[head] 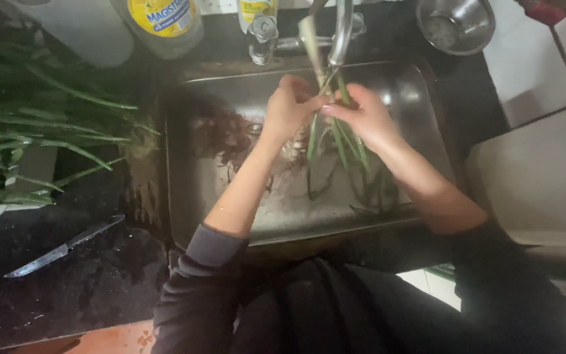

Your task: Washing and cleaning green onions in a kitchen sink.

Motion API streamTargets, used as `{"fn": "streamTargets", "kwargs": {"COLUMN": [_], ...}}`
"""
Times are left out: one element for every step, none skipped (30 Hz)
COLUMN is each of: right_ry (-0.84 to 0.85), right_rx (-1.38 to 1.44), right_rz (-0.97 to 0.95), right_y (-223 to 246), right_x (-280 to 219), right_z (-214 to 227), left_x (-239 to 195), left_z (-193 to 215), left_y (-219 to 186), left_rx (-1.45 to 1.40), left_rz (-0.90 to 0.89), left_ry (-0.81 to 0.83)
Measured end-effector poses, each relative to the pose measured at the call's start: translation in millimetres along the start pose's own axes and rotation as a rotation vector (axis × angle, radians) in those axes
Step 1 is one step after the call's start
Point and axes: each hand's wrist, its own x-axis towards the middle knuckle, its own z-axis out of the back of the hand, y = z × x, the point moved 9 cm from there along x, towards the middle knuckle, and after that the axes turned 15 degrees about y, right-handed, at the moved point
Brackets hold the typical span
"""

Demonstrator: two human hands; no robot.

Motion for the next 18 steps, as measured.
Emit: {"fn": "streamTargets", "kwargs": {"right_ry": [0.004,0.008,0.008,0.005,0.002,0.001,-0.055,-0.110,-0.111,-0.129,-0.147,-0.145,-0.173,-0.200,-0.197,-0.175,-0.155,-0.154], "right_rx": [0.090,0.184,0.186,0.236,0.286,0.283,0.287,0.296,0.299,0.335,0.371,0.369,0.354,0.344,0.347,0.415,0.482,0.481], "right_rz": [0.033,0.063,0.061,0.085,0.110,0.110,0.019,-0.078,-0.083,-0.088,-0.093,-0.088,-0.083,-0.086,-0.090,-0.109,-0.129,-0.130], "right_y": [2.1,2.8,-0.5,-1.9,-3.4,6.7,7.8,7.0,1.2,-4.6,-10.0,-7.8,-5.7,-6.5,-2.2,0.1,2.6,-5.2], "right_x": [1.2,0.4,0.2,0.3,0.3,2.6,3.6,0.9,1.0,3.5,6.2,8.7,10.2,8.1,7.9,9.0,9.9,11.2], "right_z": [2.8,3.6,2.0,3.2,4.7,2.0,2.9,0.8,2.9,6.5,10.1,12.8,18.0,19.5,15.1,10.2,5.2,7.5], "left_x": [1.4,0.3,0.2,4.8,8.9,12.1,15.7,15.5,13.8,14.7,15.1,13.6,12.1,5.5,7.4,11.9,16.3,16.1], "left_z": [0.8,0.7,-1.4,-10.1,-19.0,-22.0,-28.1,-35.7,-40.2,-48.8,-57.8,-56.2,-54.1,-53.7,-52.8,-53.9,-55.0,-52.9], "left_y": [3.3,7.5,8.3,8.1,7.7,9.9,9.9,11.4,11.5,14.8,16.2,11.6,9.0,8.5,16.5,22.1,27.5,28.4], "left_rx": [0.024,0.048,0.047,0.045,0.044,0.042,0.039,0.034,0.032,-0.206,-0.444,-0.441,-0.297,-0.158,-0.159,-0.169,-0.179,-0.180], "left_rz": [0.011,0.027,0.030,0.028,0.026,0.023,-0.007,-0.030,-0.025,-0.018,-0.009,-0.013,0.019,0.060,0.066,0.052,0.038,0.038], "left_ry": [-0.034,-0.064,-0.063,0.009,0.081,0.080,0.112,0.148,0.150,0.227,0.301,0.298,0.291,0.284,0.283,0.303,0.324,0.323]}}
